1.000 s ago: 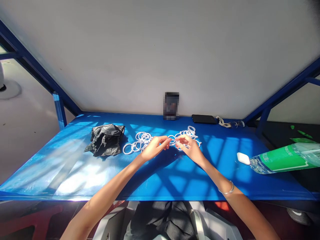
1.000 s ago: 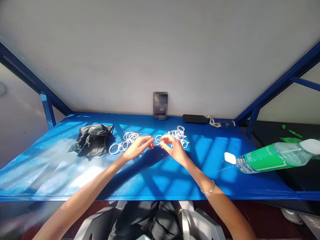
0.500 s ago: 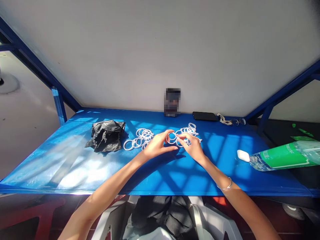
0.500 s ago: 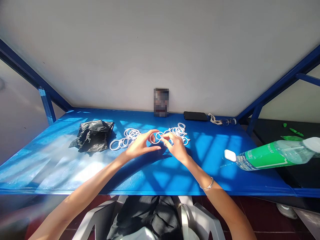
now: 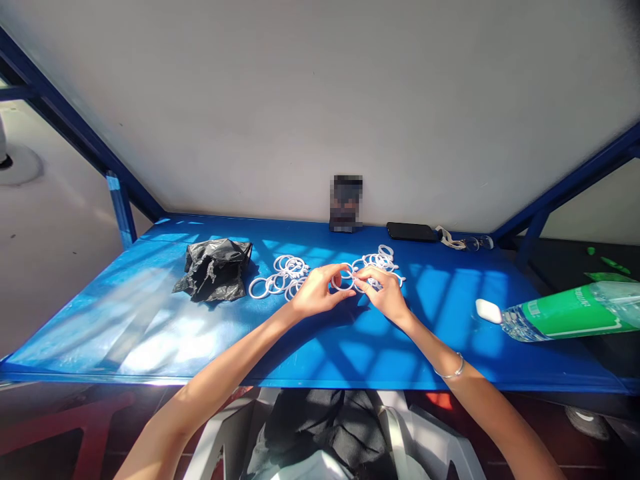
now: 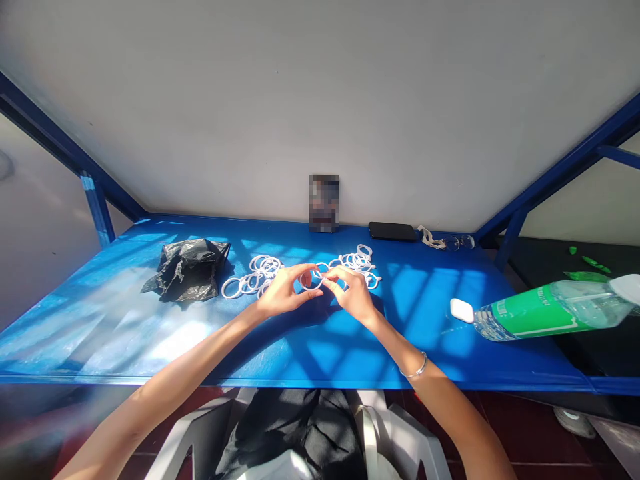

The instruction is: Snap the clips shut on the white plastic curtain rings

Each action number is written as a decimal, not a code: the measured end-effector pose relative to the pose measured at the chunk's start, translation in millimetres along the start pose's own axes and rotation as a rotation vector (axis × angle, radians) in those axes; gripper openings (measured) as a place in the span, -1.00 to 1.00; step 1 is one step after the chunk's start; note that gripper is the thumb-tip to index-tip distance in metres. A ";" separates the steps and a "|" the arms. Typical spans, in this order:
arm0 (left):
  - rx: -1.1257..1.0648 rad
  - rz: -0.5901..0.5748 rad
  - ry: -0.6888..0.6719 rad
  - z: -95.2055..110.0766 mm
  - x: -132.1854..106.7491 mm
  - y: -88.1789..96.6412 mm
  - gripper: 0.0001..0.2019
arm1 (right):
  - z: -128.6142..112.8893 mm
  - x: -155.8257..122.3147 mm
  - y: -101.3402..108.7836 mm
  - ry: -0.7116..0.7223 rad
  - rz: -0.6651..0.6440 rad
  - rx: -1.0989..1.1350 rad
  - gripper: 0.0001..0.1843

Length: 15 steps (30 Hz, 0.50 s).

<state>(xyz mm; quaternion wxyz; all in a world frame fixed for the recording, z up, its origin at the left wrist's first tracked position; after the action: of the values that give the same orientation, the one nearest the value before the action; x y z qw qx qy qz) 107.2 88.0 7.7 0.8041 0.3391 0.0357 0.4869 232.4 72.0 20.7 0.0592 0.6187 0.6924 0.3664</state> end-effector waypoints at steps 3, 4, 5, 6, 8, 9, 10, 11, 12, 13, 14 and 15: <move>-0.019 0.016 -0.028 -0.6 -0.7 -0.3 -0.48 | 0.3 -0.2 -0.4 0.002 0.001 0.002 -0.83; -0.026 0.022 -0.035 -0.3 -0.9 -0.1 -0.48 | 0.2 -0.1 -0.5 0.006 0.003 0.002 -0.82; -0.030 0.024 -0.039 0.0 -1.1 0.0 -0.48 | 0.1 0.0 -0.7 0.009 0.004 0.003 -0.81; -0.031 0.027 -0.043 0.4 -1.2 0.1 -0.48 | 0.2 0.2 -0.8 0.011 0.005 0.005 -0.81; -0.029 0.031 -0.044 0.7 -1.2 0.1 -0.47 | 0.7 0.6 -0.7 0.008 0.008 0.011 -0.80; -0.029 0.031 -0.043 0.7 -1.1 -0.2 -0.47 | 0.9 0.7 -0.6 0.006 0.009 0.012 -0.80; -0.030 0.029 -0.040 0.3 -1.0 -0.6 -0.48 | 0.9 0.9 -0.4 0.005 0.011 0.011 -0.80; -0.029 0.027 -0.036 -0.3 -0.8 -1.2 -0.48 | 0.8 1.0 -0.1 0.005 0.012 0.010 -0.80; -0.028 0.025 -0.029 -1.0 -0.5 -1.7 -0.49 | 0.4 1.1 0.1 0.007 0.012 0.008 -0.80; -0.024 0.022 -0.022 -1.7 -0.3 -2.1 -0.49 | -0.3 1.1 0.3 0.011 0.013 0.008 -0.81; -0.020 0.021 -0.017 -2.2 -0.1 -2.4 -0.49 | -1.1 1.2 0.6 0.017 0.014 0.009 -0.81; -0.016 0.020 -0.013 -2.5 0.1 -2.6 -0.48 | -1.9 1.2 1.2 0.024 0.019 0.012 -0.82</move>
<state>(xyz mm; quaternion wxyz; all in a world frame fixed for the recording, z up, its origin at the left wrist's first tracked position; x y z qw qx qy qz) 108.3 88.6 4.3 0.8022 0.3364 0.0233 0.4928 232.1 72.3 23.2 0.0437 0.6211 0.6896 0.3699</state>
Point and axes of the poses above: each hand's wrist, its own x-axis towards the middle knuckle, its own y-axis out of the back of the hand, z = x × y, the point moved 10 cm from there along x, towards the middle knuckle, and after that the axes turned 2 degrees about y, right-handed, at the moved point
